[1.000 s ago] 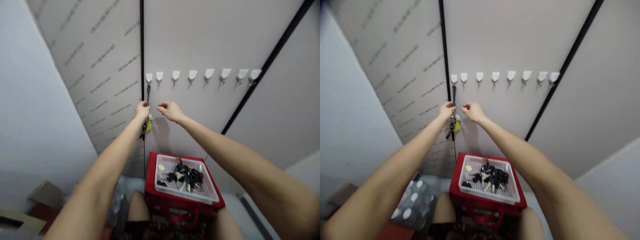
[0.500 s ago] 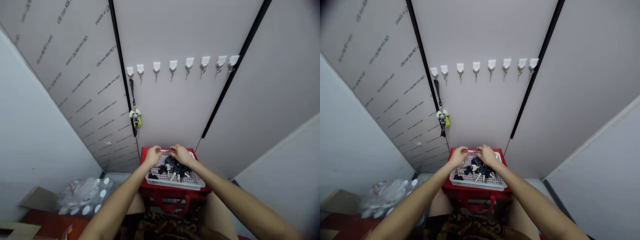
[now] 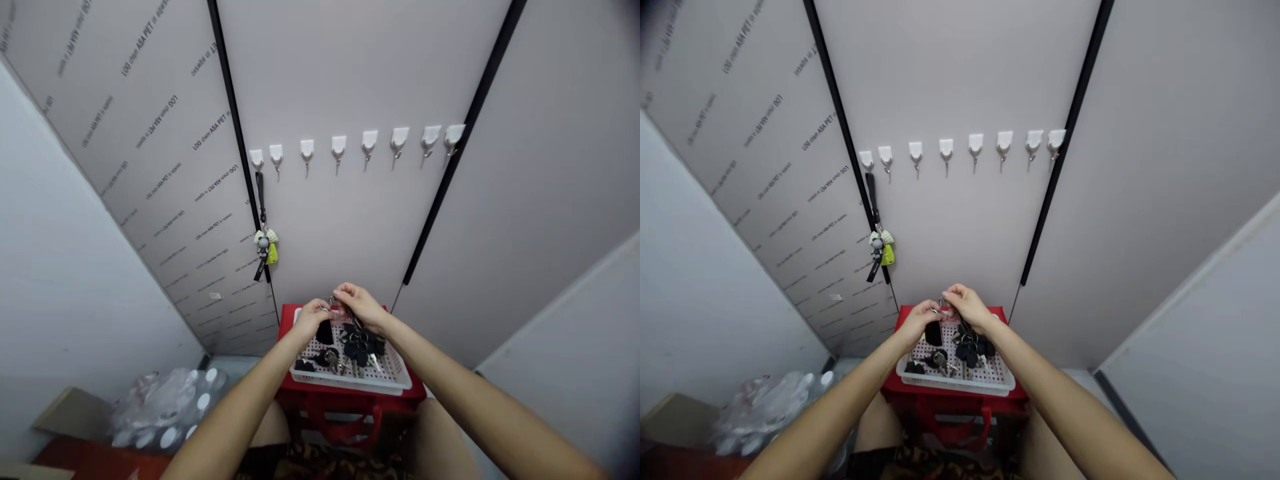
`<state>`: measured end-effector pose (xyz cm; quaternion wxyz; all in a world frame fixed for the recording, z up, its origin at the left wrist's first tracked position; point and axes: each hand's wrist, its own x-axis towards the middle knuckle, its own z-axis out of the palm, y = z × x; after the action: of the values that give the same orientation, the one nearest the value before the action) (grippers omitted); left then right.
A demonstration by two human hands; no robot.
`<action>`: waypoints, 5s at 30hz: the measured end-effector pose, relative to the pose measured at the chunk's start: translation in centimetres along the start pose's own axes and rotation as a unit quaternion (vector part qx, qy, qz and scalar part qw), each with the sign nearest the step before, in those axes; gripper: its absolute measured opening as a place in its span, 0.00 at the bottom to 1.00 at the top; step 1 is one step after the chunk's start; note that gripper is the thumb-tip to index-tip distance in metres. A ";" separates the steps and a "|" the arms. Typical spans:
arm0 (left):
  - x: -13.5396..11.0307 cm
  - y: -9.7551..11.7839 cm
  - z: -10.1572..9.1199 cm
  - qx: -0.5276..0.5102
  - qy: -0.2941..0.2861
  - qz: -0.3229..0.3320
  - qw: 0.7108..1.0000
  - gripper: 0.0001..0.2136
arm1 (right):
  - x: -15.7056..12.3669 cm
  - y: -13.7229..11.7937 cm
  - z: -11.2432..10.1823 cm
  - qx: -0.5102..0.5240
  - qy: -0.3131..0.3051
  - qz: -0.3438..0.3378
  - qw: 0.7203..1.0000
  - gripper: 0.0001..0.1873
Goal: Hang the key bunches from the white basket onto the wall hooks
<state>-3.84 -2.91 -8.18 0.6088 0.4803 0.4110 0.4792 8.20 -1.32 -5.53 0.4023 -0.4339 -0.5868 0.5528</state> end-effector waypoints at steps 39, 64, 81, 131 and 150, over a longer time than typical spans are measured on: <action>6.9 19.1 -4.6 0.099 0.209 0.199 0.952 0.09 | 14.4 -19.1 6.8 -0.183 0.251 -0.240 0.920 0.10; 0.1 -1.0 -2.2 0.503 -0.005 0.078 0.861 0.15 | -3.3 5.0 -4.7 -0.560 -0.095 -0.053 0.821 0.14; 0.1 -3.3 1.0 0.613 -0.071 0.059 0.785 0.11 | -2.5 1.7 -6.4 -0.419 -0.058 0.009 0.906 0.08; 0.5 4.2 -0.2 0.226 -0.055 0.135 0.963 0.15 | -0.6 -5.9 -1.8 -0.108 0.019 -0.044 0.993 0.09; 7.1 19.1 -0.3 0.169 0.211 0.289 0.918 0.10 | 8.6 -20.3 1.4 0.001 0.146 -0.218 0.965 0.02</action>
<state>-6.25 5.65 10.21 0.2526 0.5620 0.4481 0.6477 2.97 6.19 14.58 0.5947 -0.3712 -0.6013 0.3833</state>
